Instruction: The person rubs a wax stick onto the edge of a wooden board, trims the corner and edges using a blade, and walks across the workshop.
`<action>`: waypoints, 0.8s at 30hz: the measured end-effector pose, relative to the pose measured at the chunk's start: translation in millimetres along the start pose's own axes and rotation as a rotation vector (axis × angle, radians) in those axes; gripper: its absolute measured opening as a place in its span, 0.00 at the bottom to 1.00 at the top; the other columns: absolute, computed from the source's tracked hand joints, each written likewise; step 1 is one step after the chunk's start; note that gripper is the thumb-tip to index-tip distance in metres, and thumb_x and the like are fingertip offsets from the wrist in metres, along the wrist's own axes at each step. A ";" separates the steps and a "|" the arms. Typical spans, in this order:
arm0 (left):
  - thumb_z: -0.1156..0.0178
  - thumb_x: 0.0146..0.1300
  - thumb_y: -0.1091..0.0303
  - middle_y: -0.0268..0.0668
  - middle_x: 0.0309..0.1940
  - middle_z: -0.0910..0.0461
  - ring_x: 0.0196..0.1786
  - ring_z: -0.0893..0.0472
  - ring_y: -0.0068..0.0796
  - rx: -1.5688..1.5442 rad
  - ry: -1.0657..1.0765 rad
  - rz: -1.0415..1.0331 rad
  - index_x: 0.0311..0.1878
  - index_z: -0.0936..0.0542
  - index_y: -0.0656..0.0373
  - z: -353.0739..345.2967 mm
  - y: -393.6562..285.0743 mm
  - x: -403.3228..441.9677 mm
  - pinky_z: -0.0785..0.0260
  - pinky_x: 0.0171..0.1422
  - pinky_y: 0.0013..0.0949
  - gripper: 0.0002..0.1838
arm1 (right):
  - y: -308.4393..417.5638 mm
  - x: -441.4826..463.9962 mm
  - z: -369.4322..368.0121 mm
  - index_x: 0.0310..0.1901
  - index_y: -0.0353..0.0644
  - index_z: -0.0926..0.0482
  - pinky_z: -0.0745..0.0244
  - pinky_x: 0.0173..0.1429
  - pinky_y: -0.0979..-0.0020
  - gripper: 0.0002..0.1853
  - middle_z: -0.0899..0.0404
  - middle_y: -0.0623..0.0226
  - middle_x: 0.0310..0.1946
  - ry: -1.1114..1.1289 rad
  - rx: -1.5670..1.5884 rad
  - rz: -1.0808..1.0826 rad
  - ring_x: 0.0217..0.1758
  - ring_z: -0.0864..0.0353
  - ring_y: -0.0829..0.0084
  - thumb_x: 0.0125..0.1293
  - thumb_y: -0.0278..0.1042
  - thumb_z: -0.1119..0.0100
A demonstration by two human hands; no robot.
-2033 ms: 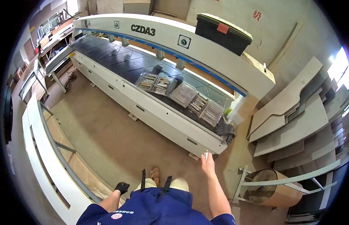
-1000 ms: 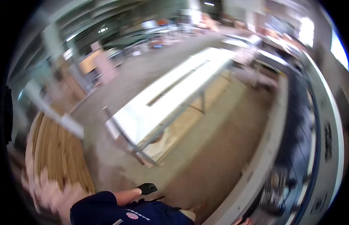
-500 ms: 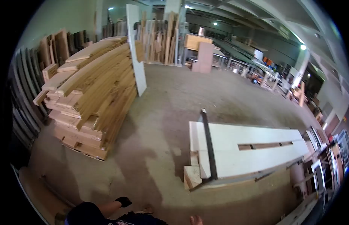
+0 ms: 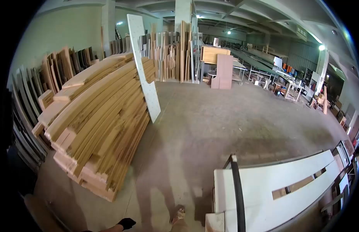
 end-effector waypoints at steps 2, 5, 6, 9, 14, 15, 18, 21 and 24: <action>0.41 0.66 0.43 0.55 0.48 0.16 0.51 0.16 0.50 -0.031 -0.194 -0.145 0.52 0.14 0.54 28.4 9.5 45.6 0.25 0.59 0.52 0.25 | 52.7 73.6 23.6 0.63 0.29 0.26 0.33 0.71 0.59 0.27 0.22 0.47 0.61 0.036 0.029 0.069 0.66 0.25 0.53 0.77 0.47 0.48; 0.43 0.66 0.42 0.54 0.50 0.17 0.53 0.17 0.50 -0.116 0.072 0.291 0.53 0.14 0.54 110.6 -28.8 85.6 0.27 0.61 0.51 0.26 | 153.5 218.4 59.3 0.63 0.27 0.27 0.35 0.72 0.60 0.27 0.23 0.47 0.61 0.122 0.207 0.335 0.67 0.26 0.54 0.78 0.46 0.48; 0.43 0.67 0.42 0.54 0.51 0.17 0.54 0.18 0.50 -0.132 0.067 0.312 0.53 0.15 0.54 138.6 -50.3 100.9 0.27 0.62 0.51 0.26 | 197.9 254.3 75.9 0.63 0.26 0.27 0.35 0.73 0.60 0.27 0.23 0.47 0.61 0.115 0.224 0.408 0.67 0.26 0.54 0.78 0.45 0.48; 0.45 0.67 0.41 0.53 0.54 0.18 0.57 0.19 0.50 -0.165 0.043 0.319 0.55 0.15 0.55 206.9 -105.1 164.2 0.29 0.64 0.50 0.28 | 419.6 238.2 153.6 0.65 0.28 0.28 0.33 0.72 0.65 0.31 0.21 0.49 0.62 -0.103 0.031 0.518 0.68 0.24 0.60 0.76 0.50 0.45; 0.49 0.69 0.40 0.51 0.58 0.20 0.61 0.22 0.50 -0.130 0.114 0.345 0.57 0.16 0.56 278.4 -150.6 322.8 0.32 0.68 0.49 0.30 | 545.4 338.8 243.6 0.67 0.37 0.27 0.27 0.67 0.61 0.30 0.19 0.49 0.59 -0.125 -0.210 0.601 0.63 0.19 0.55 0.74 0.53 0.43; 0.49 0.69 0.40 0.51 0.59 0.21 0.62 0.22 0.50 -0.112 0.152 0.356 0.57 0.17 0.56 287.9 -156.6 360.5 0.32 0.68 0.49 0.31 | 557.0 370.8 263.1 0.67 0.39 0.26 0.26 0.65 0.59 0.30 0.18 0.49 0.58 -0.137 -0.276 0.592 0.62 0.19 0.53 0.73 0.54 0.43; 0.51 0.70 0.39 0.50 0.61 0.22 0.65 0.24 0.50 -0.027 0.289 0.384 0.59 0.17 0.56 327.0 -182.2 468.6 0.34 0.71 0.48 0.32 | 512.0 492.4 314.7 0.61 0.40 0.22 0.25 0.63 0.56 0.32 0.18 0.49 0.57 -0.202 -0.556 0.314 0.59 0.19 0.48 0.69 0.62 0.43; 0.53 0.71 0.38 0.49 0.64 0.23 0.67 0.25 0.50 0.087 0.427 0.400 0.60 0.18 0.57 382.7 -232.1 582.0 0.36 0.73 0.48 0.33 | 432.4 560.3 368.7 0.48 0.37 0.18 0.24 0.59 0.53 0.29 0.14 0.51 0.46 -0.211 -0.558 -0.013 0.54 0.17 0.48 0.70 0.62 0.45; 0.55 0.72 0.37 0.48 0.67 0.24 0.70 0.27 0.50 0.254 0.439 0.267 0.61 0.19 0.57 459.8 -314.5 722.0 0.38 0.75 0.47 0.35 | 408.9 572.8 410.4 0.48 0.37 0.18 0.24 0.59 0.53 0.29 0.14 0.52 0.47 -0.234 -0.352 -0.333 0.54 0.17 0.49 0.71 0.61 0.45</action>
Point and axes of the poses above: each hand's wrist, its own x-axis towards the middle knuckle, its own z-axis out of the back of the hand, y = z × x, the point moved 4 cm from there along x, towards the middle knuckle
